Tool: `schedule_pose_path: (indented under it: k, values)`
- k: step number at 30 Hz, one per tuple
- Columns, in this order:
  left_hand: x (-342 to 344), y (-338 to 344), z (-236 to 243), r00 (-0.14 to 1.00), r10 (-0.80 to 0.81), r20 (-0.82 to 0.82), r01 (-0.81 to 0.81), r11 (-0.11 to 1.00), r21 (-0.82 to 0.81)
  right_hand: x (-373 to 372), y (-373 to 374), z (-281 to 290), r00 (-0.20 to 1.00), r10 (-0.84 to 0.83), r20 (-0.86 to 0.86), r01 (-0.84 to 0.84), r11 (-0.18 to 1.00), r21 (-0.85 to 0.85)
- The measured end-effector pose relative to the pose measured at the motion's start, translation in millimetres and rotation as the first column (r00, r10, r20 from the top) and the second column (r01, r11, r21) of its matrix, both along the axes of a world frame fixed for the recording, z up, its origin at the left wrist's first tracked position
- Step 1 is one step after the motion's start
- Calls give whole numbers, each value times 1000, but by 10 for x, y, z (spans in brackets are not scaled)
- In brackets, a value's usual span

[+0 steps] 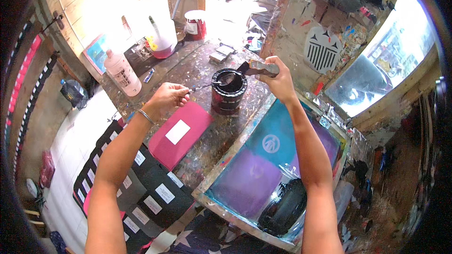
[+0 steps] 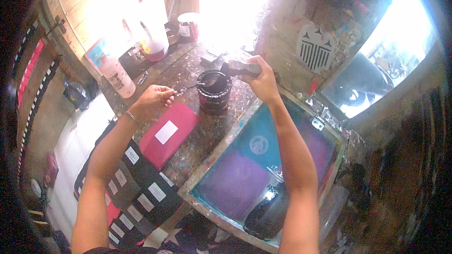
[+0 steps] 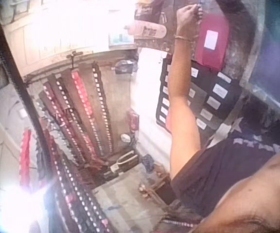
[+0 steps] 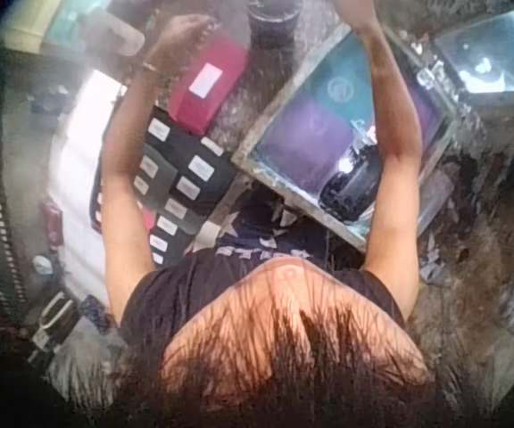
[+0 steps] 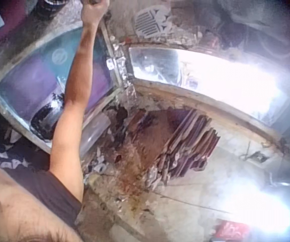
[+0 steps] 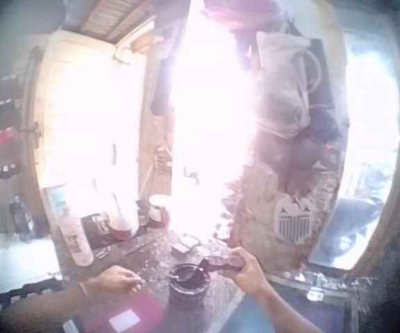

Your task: The person performs screen printing by spreading black ink across a screen with a squeegee and pulling a printed item through the mesh. They then sit on the floor to mix ink in a can, adding liquid from a jug and stirring with a spoon before returning to the screen to continue printing.

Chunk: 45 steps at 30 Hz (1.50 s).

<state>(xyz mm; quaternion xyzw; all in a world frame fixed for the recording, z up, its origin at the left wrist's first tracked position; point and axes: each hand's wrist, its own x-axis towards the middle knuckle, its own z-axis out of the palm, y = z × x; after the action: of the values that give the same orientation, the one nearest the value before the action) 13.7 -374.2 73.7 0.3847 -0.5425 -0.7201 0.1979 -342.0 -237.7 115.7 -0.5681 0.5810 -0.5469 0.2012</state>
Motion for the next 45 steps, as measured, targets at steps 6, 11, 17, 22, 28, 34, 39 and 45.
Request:
schedule_pose_path:
  k: [6,11,17,22,28,34,39,45]
  values:
    - [-62,19,-32,999,25,-29,-24,1000,17,-2,-123,-76,996,-34,-78,31,999,-34]
    - [-28,-28,-122,995,21,-99,-16,999,52,44,-187,-98,996,-3,-85,-2,999,-50]
    - [-37,-30,-222,995,28,-101,-24,999,46,73,-247,-160,988,4,-152,-23,992,-128]
    - [-49,-12,-309,985,32,-167,-17,996,87,41,-286,-175,977,13,-214,-47,987,-154]
    - [-51,-34,-390,980,37,-197,-17,995,99,56,-300,-124,942,49,-332,-118,975,-189]
    - [-75,-32,-459,968,28,-251,-4,995,95,-15,-365,-146,905,51,-423,-165,957,-239]
    - [-67,-36,-507,953,25,-303,3,996,92,-93,-454,-156,874,72,-481,-218,942,-255]
    - [-75,-29,-457,965,42,-260,-27,998,60,-168,-564,-36,746,2,-666,-260,922,-287]
